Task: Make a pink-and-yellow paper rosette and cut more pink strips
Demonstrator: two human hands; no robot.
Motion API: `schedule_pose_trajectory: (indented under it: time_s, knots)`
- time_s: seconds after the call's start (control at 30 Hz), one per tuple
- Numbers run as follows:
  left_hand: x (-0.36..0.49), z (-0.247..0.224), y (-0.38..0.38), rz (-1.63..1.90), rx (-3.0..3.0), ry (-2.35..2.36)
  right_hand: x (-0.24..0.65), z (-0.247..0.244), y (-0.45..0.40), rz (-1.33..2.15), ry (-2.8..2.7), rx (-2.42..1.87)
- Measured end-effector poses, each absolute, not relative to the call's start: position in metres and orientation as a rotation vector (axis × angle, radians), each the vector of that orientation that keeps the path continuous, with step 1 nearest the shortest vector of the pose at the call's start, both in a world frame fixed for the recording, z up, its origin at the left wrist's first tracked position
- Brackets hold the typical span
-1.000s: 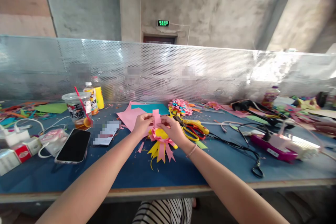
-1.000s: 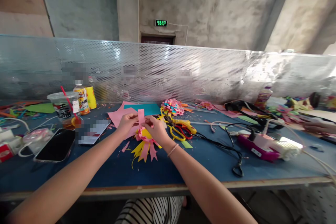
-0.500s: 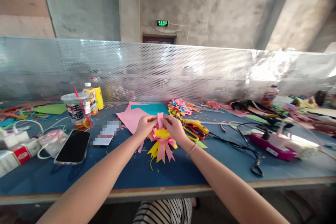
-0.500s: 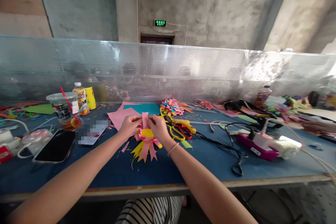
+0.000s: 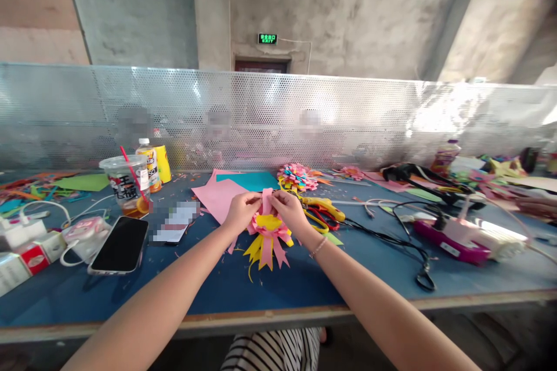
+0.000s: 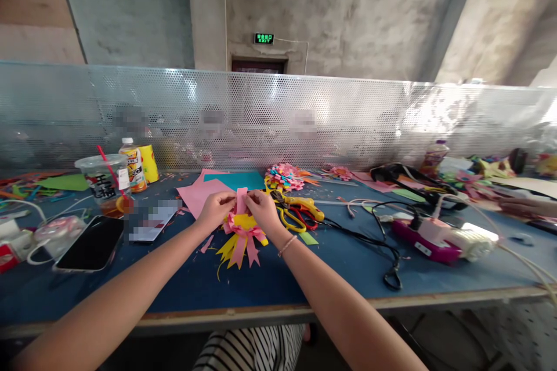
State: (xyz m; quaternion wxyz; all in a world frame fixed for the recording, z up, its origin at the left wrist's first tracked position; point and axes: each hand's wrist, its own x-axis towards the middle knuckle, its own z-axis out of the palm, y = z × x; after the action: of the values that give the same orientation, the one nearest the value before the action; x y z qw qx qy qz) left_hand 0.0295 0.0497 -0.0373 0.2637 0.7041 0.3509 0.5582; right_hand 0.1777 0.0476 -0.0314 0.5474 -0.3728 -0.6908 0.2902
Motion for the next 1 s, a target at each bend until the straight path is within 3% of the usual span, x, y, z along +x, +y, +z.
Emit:
schedule_pose_trajectory:
  time_s: [1.0]
  knots:
    - [0.0334, -0.0373, 0.0489, 1.49, 1.773, 0.928, 0.18, -0.0316, 0.0503, 1.077, -1.435, -0.748]
